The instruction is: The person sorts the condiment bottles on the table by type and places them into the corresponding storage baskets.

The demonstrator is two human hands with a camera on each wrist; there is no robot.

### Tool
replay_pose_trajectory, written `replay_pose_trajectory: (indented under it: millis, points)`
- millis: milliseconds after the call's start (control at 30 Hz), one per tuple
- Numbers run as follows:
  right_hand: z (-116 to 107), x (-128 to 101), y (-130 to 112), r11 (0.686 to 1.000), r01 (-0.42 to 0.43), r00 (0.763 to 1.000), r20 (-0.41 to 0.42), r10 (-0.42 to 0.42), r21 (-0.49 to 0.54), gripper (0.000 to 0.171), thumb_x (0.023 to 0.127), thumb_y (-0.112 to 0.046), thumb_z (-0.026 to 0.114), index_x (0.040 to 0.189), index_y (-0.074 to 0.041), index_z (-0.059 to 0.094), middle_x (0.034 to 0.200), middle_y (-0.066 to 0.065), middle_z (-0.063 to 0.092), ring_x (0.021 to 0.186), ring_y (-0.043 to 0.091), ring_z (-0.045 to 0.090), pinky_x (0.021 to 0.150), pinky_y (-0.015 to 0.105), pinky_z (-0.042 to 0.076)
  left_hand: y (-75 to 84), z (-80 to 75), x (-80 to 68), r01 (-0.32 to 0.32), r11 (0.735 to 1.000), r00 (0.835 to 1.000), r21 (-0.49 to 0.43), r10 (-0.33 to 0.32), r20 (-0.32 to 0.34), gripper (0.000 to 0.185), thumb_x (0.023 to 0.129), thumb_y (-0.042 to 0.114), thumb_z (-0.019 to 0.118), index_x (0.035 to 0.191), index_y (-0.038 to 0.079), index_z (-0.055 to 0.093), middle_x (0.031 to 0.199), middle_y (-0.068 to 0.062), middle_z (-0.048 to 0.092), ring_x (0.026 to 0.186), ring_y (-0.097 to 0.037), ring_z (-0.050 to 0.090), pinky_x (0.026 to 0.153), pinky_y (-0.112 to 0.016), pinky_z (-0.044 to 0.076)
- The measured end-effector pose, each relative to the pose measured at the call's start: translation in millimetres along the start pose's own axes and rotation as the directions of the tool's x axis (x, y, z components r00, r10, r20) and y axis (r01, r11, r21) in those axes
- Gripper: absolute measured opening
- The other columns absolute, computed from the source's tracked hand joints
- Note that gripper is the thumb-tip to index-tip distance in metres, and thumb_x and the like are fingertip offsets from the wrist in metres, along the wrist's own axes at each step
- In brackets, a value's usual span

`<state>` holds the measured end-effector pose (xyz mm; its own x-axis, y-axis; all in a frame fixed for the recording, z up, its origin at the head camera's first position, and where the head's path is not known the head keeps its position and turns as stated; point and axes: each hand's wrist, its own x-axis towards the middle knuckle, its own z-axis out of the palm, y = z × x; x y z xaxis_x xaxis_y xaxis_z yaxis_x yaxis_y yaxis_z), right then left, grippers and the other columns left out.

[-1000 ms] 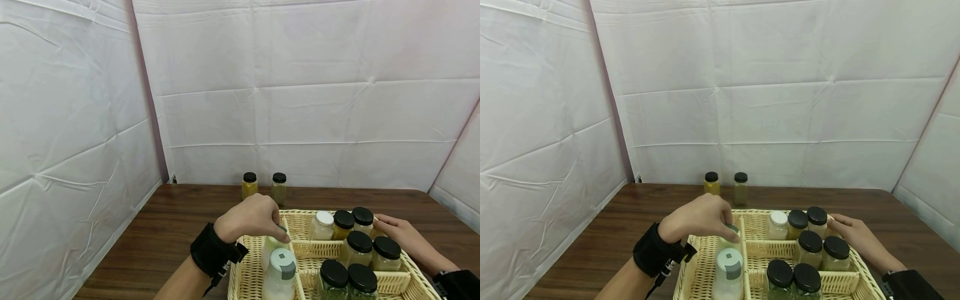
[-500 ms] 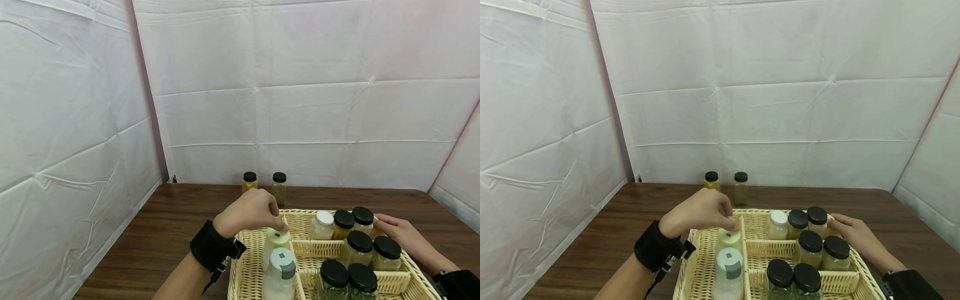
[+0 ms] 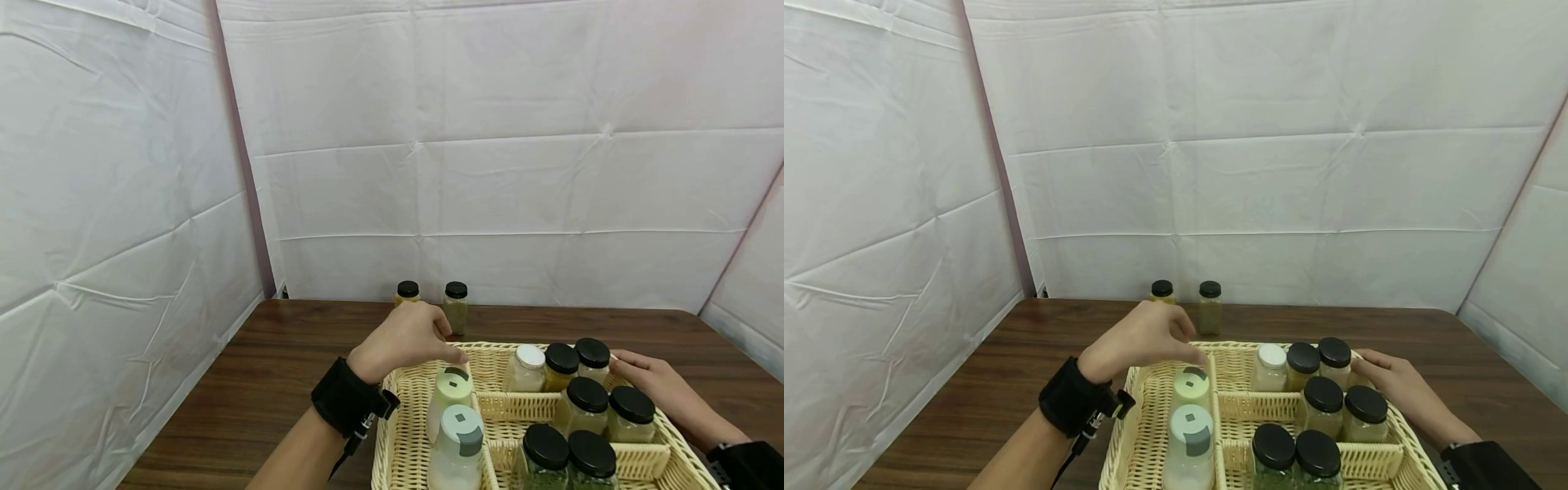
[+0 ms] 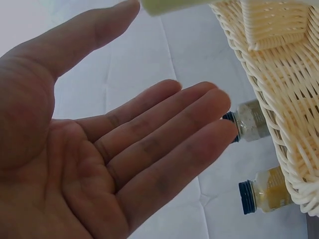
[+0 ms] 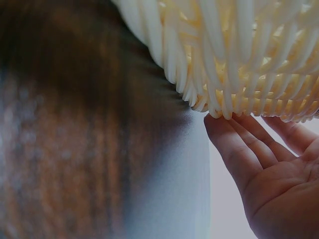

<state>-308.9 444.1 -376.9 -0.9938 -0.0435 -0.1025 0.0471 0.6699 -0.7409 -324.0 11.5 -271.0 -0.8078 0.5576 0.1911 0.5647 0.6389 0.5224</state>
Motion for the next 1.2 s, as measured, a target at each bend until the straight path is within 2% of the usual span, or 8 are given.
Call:
replay_pose_trajectory:
  millis: [167, 367, 633, 800, 1200]
  points:
    - [0.1, 0.4, 0.7, 1.0, -0.006, 1.0, 0.001, 0.006, 0.002, 0.082, 0.116, -0.051, 0.034, 0.161, 0.016, 0.018, 0.159, 0.046, 0.025, 0.142, 0.067, 0.028, 0.105, 0.069, 0.041, -5.1, 0.3, 5.4, 0.014, 1.0, 0.998, -0.002, -0.014, -0.061, 0.039, 0.086, 0.033, 0.092, 0.11, 0.006, 0.077, 0.098, -0.001, 0.072, 0.086, -0.013, 0.067, 0.077, -0.03, 0.055]
    - [0.5, 0.3, 1.7, 1.0, 0.002, 1.0, -0.006, -0.003, -0.008, 0.081, 0.116, -0.05, 0.033, 0.16, 0.017, 0.019, 0.157, 0.046, 0.028, 0.142, 0.066, 0.031, 0.104, 0.069, 0.043, -10.6, -1.9, 12.3, 0.045, 0.998, 0.992, -0.042, -0.05, -0.12, 0.041, 0.087, 0.032, 0.09, 0.115, 0.004, 0.077, 0.101, -0.003, 0.073, 0.09, -0.016, 0.068, 0.078, -0.031, 0.056]
    - [-0.8, -1.3, 0.9, 1.0, 0.0, 1.0, -0.012, 0.0, -0.027, 0.079, 0.117, -0.048, 0.032, 0.16, 0.017, 0.019, 0.157, 0.046, 0.029, 0.141, 0.067, 0.032, 0.104, 0.068, 0.043, -22.3, -2.6, 20.3, 0.055, 0.993, 0.984, -0.102, -0.071, -0.163, 0.042, 0.089, 0.028, 0.088, 0.118, 0.001, 0.074, 0.103, -0.005, 0.073, 0.09, -0.017, 0.069, 0.079, -0.034, 0.057]
    - [-1.6, -2.9, 0.7, 1.0, -0.005, 1.0, -0.013, 0.005, -0.028, 0.08, 0.117, -0.049, 0.031, 0.16, 0.017, 0.018, 0.157, 0.046, 0.027, 0.141, 0.067, 0.03, 0.105, 0.069, 0.042, -29.9, -2.1, 25.8, 0.064, 0.99, 0.978, -0.123, -0.087, -0.192, 0.039, 0.091, 0.028, 0.086, 0.118, 0.003, 0.073, 0.104, -0.006, 0.072, 0.09, -0.019, 0.069, 0.08, -0.035, 0.057]
    - [-4.1, -2.6, 2.8, 1.0, 0.011, 1.0, 0.002, -0.011, 0.027, 0.081, 0.117, -0.049, 0.034, 0.161, 0.017, 0.016, 0.158, 0.047, 0.025, 0.142, 0.066, 0.03, 0.105, 0.069, 0.041, -44.7, -4.7, 36.0, 0.097, 0.98, 0.958, -0.176, -0.14, -0.252, 0.035, 0.093, 0.026, 0.085, 0.118, 0.004, 0.075, 0.108, -0.007, 0.073, 0.094, -0.021, 0.07, 0.082, -0.037, 0.058]
